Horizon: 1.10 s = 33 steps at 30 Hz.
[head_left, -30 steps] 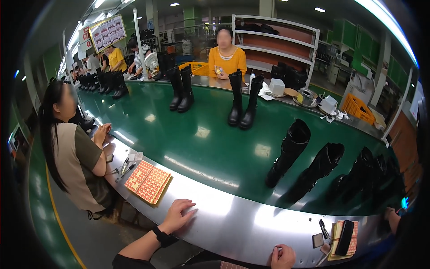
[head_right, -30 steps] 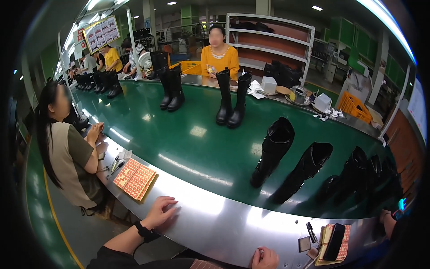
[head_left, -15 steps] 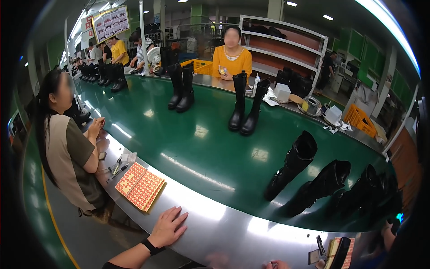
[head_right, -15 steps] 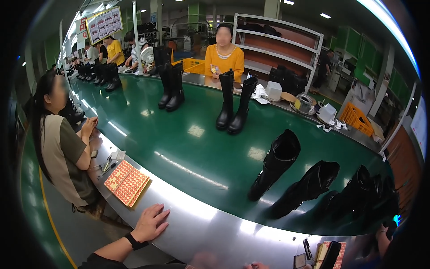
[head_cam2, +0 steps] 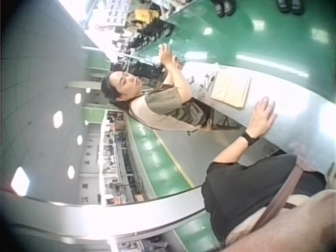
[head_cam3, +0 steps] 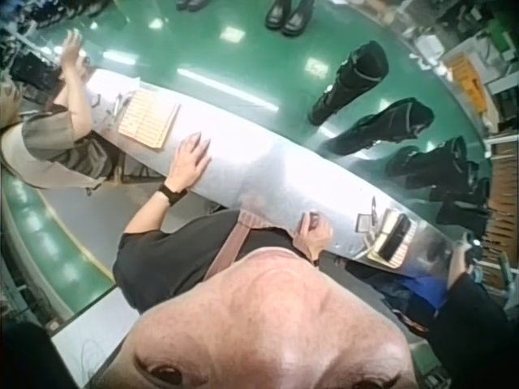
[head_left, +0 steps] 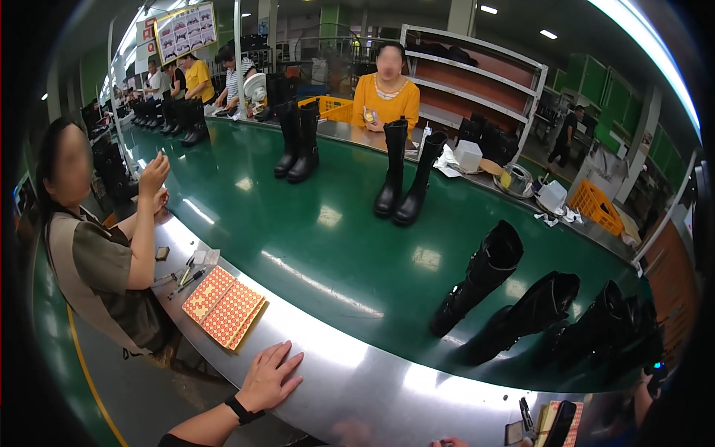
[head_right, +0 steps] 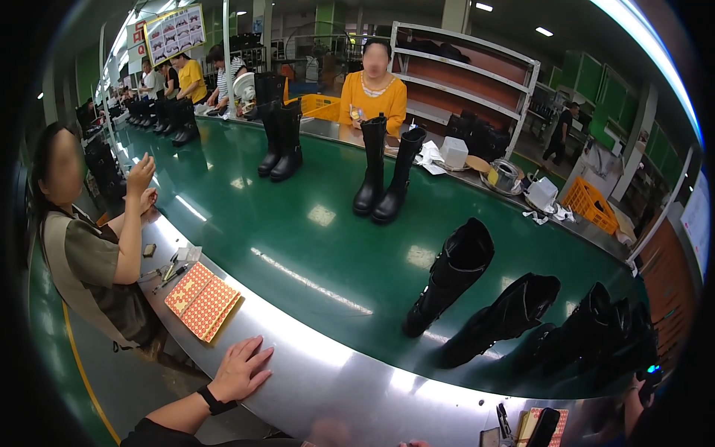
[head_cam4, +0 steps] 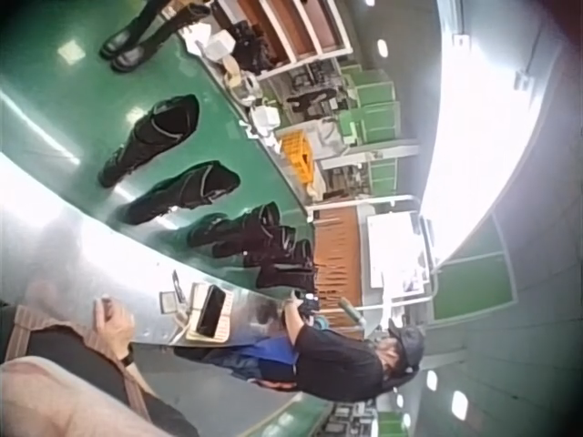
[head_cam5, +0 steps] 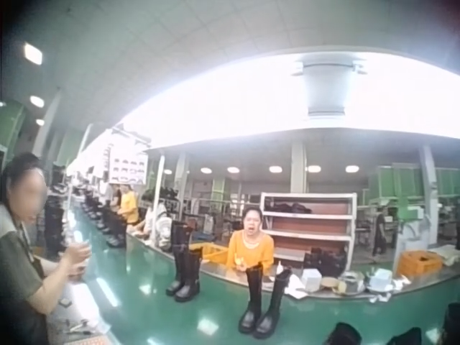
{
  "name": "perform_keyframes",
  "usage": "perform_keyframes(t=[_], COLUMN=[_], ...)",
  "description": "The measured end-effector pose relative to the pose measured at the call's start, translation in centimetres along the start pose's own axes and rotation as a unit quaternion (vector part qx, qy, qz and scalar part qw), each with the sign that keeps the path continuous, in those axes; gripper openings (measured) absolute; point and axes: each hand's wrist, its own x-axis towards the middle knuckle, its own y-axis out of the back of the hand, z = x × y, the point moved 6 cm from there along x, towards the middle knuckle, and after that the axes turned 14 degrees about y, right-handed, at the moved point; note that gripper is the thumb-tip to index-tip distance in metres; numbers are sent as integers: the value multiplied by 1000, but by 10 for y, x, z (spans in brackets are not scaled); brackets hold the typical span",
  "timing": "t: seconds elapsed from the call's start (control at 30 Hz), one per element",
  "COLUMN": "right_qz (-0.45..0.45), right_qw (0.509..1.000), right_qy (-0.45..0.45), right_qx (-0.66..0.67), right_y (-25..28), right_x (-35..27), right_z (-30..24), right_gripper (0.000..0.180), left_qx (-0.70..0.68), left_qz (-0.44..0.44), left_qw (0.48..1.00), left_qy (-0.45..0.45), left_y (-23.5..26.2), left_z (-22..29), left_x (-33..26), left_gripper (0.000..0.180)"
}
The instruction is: Inspect the interior and exterior of black leather boots on an assembly line.
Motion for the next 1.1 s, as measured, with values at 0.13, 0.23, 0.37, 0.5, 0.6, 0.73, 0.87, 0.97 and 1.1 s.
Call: perform_keyframes(t=[0.13, 0.23, 0.37, 0.5, 0.6, 0.73, 0.87, 0.97, 1.1], right_qz=[-15, -29, -25, -58, -61, -37, -7, 20, 19], right_qw=[1000, 999, 1000, 998, 997, 998, 999, 999, 999], right_qy=[-13, -12, -15, -27, -33, -29, -22, -2, 26], right_qx=[8, 9, 10, 26, 24, 31, 33, 29, 36], right_y=[1, -1, 2, 2, 1, 6, -1, -4, 0], right_x=[-1, -2, -1, -2, -5, -4, -5, -6, -7], right_z=[1, 3, -3, -2, 1, -3, 6, 9, 7], right_gripper=[21, 21, 23, 25, 25, 24, 23, 22, 20], left_qx=[0, 0, 1, 9, 0, -17, -19, -20, -13], left_qz=[-5, -3, -7, 1, 0, -1, 3, 7, 31], left_qw=[1000, 1000, 1000, 1000, 1000, 1000, 1000, 1000, 999], left_qy=[1, 4, 8, 1, 1, 6, 7, 9, 1], left_y=[0, -1, -2, -12, -10, -4, -8, -10, -7], left_z=[0, -2, -3, -12, -9, -7, -6, -6, -5], left_x=[0, 0, -2, -4, -4, -5, -1, 1, -5], left_gripper=[50, 50, 49, 49, 49, 49, 48, 48, 46])
